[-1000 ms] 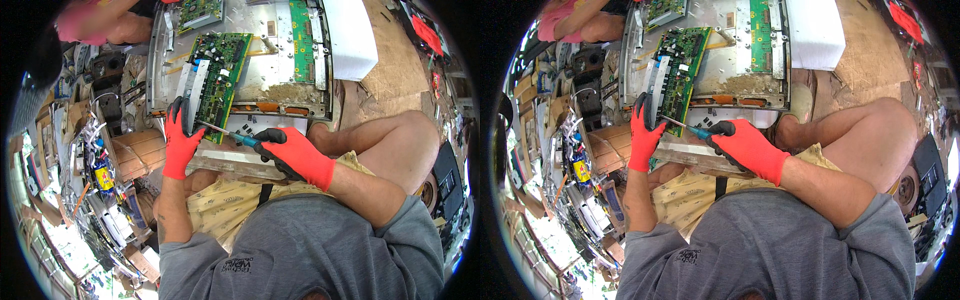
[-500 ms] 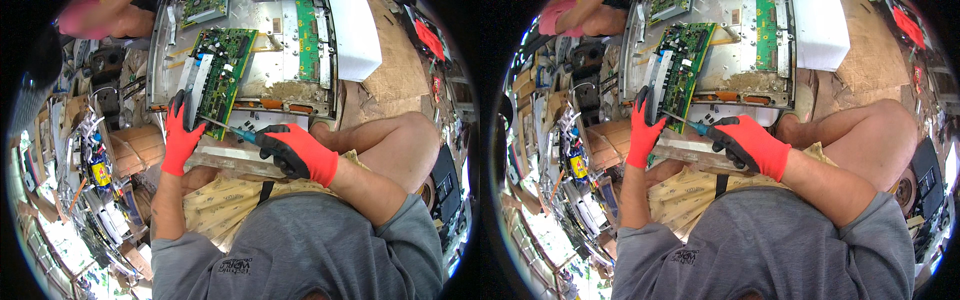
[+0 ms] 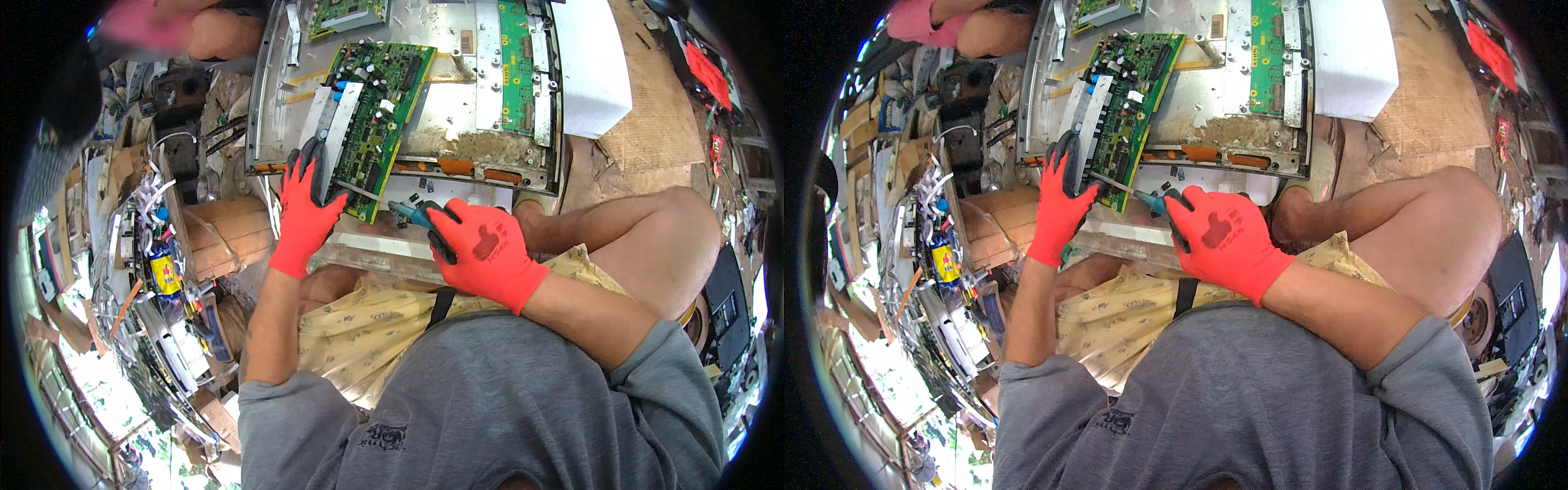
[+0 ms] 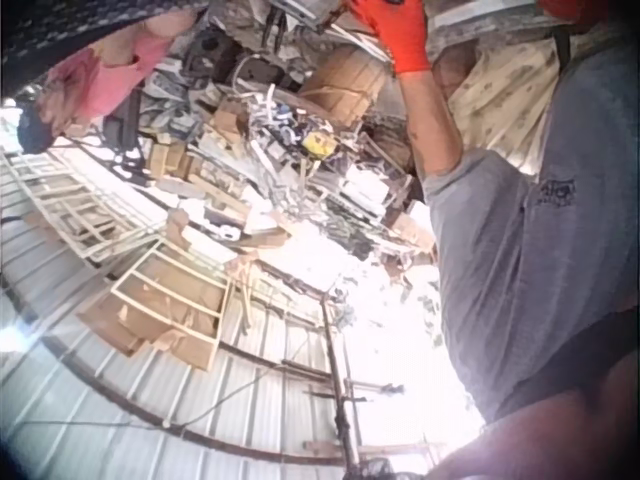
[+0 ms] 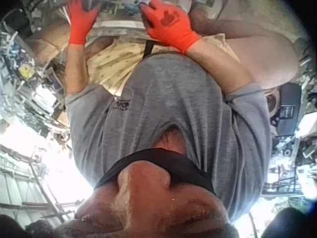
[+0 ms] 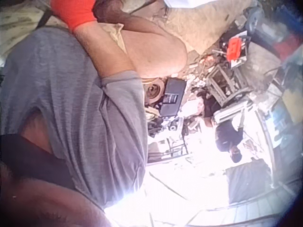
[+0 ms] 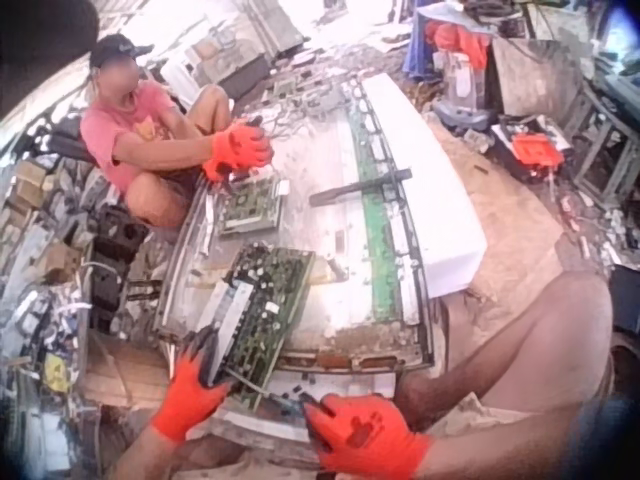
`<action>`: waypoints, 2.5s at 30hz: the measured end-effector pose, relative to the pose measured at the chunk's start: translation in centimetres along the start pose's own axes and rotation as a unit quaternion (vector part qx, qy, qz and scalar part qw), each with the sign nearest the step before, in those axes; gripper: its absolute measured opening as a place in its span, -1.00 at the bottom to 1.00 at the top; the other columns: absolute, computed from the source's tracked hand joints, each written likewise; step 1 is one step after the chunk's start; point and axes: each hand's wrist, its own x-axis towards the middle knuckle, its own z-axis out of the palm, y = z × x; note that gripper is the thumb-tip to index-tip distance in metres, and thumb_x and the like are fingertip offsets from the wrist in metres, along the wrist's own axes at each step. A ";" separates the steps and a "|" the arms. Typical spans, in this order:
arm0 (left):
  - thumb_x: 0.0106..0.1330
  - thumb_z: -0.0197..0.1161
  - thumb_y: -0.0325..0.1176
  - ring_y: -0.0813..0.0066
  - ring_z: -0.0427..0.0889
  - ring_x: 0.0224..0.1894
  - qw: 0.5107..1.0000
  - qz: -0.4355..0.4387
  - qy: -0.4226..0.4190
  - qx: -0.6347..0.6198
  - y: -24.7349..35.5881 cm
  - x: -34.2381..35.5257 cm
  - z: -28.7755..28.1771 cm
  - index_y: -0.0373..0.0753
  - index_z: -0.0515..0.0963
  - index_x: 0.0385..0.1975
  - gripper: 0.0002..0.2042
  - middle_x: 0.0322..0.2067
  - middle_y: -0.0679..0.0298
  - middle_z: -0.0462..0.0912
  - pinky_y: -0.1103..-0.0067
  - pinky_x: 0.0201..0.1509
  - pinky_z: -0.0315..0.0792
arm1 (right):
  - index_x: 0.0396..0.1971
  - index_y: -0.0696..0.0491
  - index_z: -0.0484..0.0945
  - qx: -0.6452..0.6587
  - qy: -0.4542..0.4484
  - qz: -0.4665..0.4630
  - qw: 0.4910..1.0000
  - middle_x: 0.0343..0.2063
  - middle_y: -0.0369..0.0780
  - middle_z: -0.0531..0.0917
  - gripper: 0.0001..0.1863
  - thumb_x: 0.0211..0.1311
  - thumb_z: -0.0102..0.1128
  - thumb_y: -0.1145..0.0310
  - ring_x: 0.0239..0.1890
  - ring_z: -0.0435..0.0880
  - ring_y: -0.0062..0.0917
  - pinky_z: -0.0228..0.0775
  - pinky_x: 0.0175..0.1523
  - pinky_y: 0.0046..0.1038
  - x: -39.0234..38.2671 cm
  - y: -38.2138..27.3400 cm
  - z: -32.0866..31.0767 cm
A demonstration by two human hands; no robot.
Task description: The person uses a screwdriver to remove screws from a green circuit board placed on a white surface. They carefully unscrew multiple fasteners and place them into a small container while another person works on a similar board nearby.
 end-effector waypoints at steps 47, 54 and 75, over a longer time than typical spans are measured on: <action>0.14 0.43 -0.44 -0.08 0.43 0.32 0.994 0.087 -0.036 0.056 3.6 0.2 -1.0 -0.14 0.64 0.00 -0.63 0.31 0.13 0.49 0.11 0.45 0.22 | 0.08 0.08 0.49 0.476 -0.270 0.210 0.811 -0.30 -0.12 0.69 -0.55 0.20 0.33 0.32 -0.36 0.68 -0.57 0.51 -0.35 -0.42 0.0 4.4 -1.8; 0.18 0.40 -0.39 -0.17 0.35 0.38 0.995 0.070 -0.051 0.043 3.6 -0.2 -1.4 -0.10 0.63 -0.03 -0.67 0.35 0.28 0.47 0.02 0.42 0.25 | -0.04 0.16 0.56 0.424 -0.114 0.259 0.860 -0.36 -0.18 0.69 -0.58 0.08 0.42 0.38 -0.42 0.68 -0.58 0.52 -0.34 -0.42 0.8 -0.2 -3.2; 0.06 0.46 -0.58 0.04 0.44 0.39 0.997 0.046 -0.031 -0.048 3.5 0.6 -1.5 -0.27 0.63 0.01 -0.57 0.35 0.04 0.46 0.31 0.38 0.40 | -0.02 0.06 0.59 0.312 0.017 0.097 0.945 -0.33 -0.20 0.72 -0.64 0.38 0.16 0.12 -0.44 0.70 -0.44 0.55 -0.43 -0.36 0.1 1.0 0.0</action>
